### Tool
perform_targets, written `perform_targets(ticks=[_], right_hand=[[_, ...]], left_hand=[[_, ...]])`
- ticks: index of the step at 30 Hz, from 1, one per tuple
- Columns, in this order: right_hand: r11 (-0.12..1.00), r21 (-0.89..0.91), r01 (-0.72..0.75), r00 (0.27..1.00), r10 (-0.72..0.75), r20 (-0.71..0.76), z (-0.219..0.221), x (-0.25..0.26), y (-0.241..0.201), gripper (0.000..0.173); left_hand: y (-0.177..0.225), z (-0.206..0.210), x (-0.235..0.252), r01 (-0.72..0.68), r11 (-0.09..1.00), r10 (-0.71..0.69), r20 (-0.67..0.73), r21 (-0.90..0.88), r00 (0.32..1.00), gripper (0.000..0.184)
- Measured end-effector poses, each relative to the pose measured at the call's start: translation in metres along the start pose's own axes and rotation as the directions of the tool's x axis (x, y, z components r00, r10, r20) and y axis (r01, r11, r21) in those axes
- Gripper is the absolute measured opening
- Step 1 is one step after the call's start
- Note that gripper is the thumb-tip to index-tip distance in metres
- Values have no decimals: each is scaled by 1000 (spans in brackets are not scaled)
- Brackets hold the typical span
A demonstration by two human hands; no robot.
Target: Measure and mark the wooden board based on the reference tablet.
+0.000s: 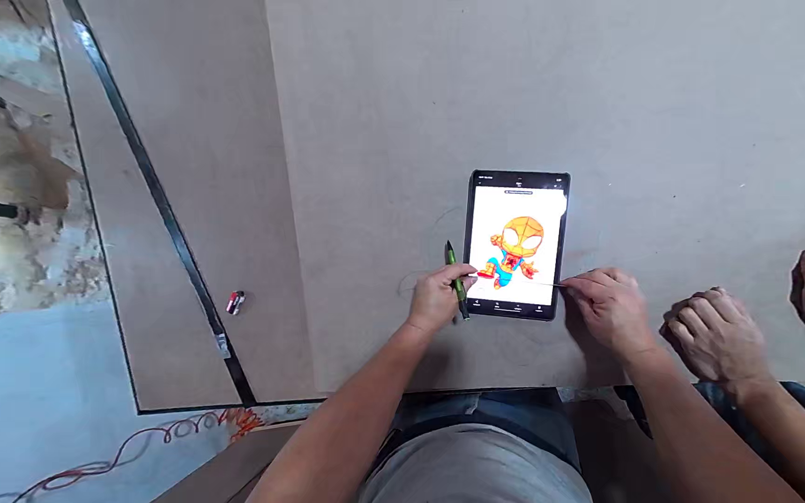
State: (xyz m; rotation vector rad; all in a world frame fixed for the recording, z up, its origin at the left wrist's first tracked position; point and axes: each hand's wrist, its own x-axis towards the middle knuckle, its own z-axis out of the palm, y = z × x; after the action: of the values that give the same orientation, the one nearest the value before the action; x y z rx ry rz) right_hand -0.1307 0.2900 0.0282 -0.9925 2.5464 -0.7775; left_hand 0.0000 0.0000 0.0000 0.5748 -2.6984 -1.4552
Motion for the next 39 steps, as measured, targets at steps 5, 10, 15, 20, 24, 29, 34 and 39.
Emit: perform_targets(ticks=[5, 10, 15, 20, 24, 29, 34, 39], right_hand=[[1000, -1, 29, 1000, -29, -9, 5, 0, 8, 23], [999, -30, 34, 999, -35, -39, 16, 0, 24, 26], [998, -42, 45, 998, -48, -51, 21, -1, 31, 27], [999, -25, 28, 999, -28, -15, 9, 0, 16, 25], [1000, -15, 3, 1000, -3, 10, 1, 1, 4, 24], [998, -46, 33, 999, -34, -39, 14, 0, 23, 27], [1000, -13, 2, 1000, -2, 30, -2, 2, 1, 23], [1000, -17, 10, 1000, -10, 16, 0, 2, 3, 24]], left_hand=[[-1, 1, -2, 1, 1000, -1, -7, 3, 1000, 14], [-4, 1, -1, -19, 1000, 19, -5, -7, 1000, 14], [-3, 2, -2, -20, 1000, 20, -5, 1, 1000, 14], [-1, 3, -1, -20, 1000, 20, -20, -3, 1000, 13], [2, 2, -1, -13, 1000, 13, -22, -4, 1000, 13], [1, 2, -1, -4, 999, 4, -8, 37, 1000, 14], [2, 2, -1, -7, 999, 8, -18, 40, 1000, 14], [2, 2, -1, -1, 999, 2, -23, 37, 1000, 14]])
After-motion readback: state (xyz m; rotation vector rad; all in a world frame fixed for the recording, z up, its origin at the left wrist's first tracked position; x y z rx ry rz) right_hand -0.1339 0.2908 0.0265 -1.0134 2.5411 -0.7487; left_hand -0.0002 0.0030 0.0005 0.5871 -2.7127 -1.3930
